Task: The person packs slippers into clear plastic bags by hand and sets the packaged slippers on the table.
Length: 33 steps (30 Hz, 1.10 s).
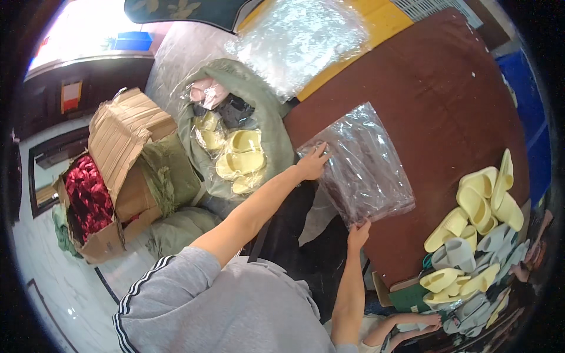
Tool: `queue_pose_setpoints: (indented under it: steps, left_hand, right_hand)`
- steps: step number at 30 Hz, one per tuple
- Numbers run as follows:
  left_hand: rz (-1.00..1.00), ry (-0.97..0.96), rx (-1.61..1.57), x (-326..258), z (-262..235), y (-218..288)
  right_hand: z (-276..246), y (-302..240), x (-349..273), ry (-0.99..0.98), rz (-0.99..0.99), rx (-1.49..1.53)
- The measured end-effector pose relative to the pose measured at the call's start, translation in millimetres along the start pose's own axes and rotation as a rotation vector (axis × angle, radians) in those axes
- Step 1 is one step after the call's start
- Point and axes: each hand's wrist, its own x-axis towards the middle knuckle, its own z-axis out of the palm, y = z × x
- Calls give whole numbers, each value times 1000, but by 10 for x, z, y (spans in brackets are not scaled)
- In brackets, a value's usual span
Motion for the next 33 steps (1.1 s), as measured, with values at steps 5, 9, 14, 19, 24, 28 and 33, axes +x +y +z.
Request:
queue_pose_setpoints:
  steps: [5,9,14,19,24,28,33]
  left_hand:
    - [-142,701,-667,-621,-477,-154]
    - [-734,976,-552,-1471,68,-1384]
    - [-487,516,-238,-1911,275,-1734]
    - [-421,417,-297,-1815,118,-1276]
    - [-618,179,-434,-1582,234,-1390]
    - [-591,650,-584,-1762,-61,-1391]
    - [-279,993,-691,-2454,-907,-1159]
  right_hand:
    - [-410,-301,-21,-4,62,-46]
    - [-357,-274,2,83,101,129]
    - [-514,-239,-147,46,125,129]
    - [-441,-754,-332,-103,64,131]
    - [-440,-1067,-309,-194,-21,64]
    - [-564,-1316,-295,-247,-162,8]
    - [-562,-2471,-681,-362,-480,107]
